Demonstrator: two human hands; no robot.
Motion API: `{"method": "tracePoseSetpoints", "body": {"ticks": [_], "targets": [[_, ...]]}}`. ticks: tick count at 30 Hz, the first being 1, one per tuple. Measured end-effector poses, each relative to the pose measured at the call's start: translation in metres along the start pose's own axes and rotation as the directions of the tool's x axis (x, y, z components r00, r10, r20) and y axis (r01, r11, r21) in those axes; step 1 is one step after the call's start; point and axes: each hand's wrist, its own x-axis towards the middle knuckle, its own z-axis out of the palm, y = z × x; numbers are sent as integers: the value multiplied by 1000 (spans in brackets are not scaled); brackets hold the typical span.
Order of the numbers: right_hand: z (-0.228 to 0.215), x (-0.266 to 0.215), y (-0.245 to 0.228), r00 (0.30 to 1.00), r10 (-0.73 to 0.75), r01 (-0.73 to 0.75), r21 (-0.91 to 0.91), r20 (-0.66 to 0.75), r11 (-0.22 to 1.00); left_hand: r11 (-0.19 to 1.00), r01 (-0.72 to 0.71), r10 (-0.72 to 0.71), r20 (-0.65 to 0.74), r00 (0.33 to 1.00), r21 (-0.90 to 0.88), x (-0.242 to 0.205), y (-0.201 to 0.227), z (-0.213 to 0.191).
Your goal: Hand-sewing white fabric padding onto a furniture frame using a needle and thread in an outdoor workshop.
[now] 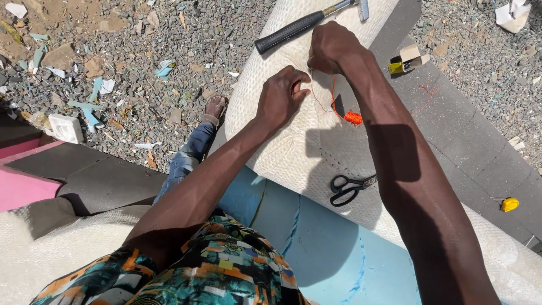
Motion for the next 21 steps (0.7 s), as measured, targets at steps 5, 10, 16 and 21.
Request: {"method": "tracePoseSetpoints", "body": {"ticks": [5, 10, 16, 21], "targets": [[10, 17, -7, 999, 34, -25, -185, 41, 982, 999, 40, -41, -9, 999, -22, 0, 3, 0], [5, 15, -17, 995, 31, -4, -284, 92, 959, 998, 65, -65, -4, 998, -11, 2, 2, 0], [1, 19, -29, 986, 104, -60, -297, 133, 953, 999, 42, -42, -10, 999, 21, 0, 3, 0], [13, 33, -35, 955, 166, -43, -442, 245, 896, 999, -14, 14, 2, 1000, 33, -3, -5, 3]]}}
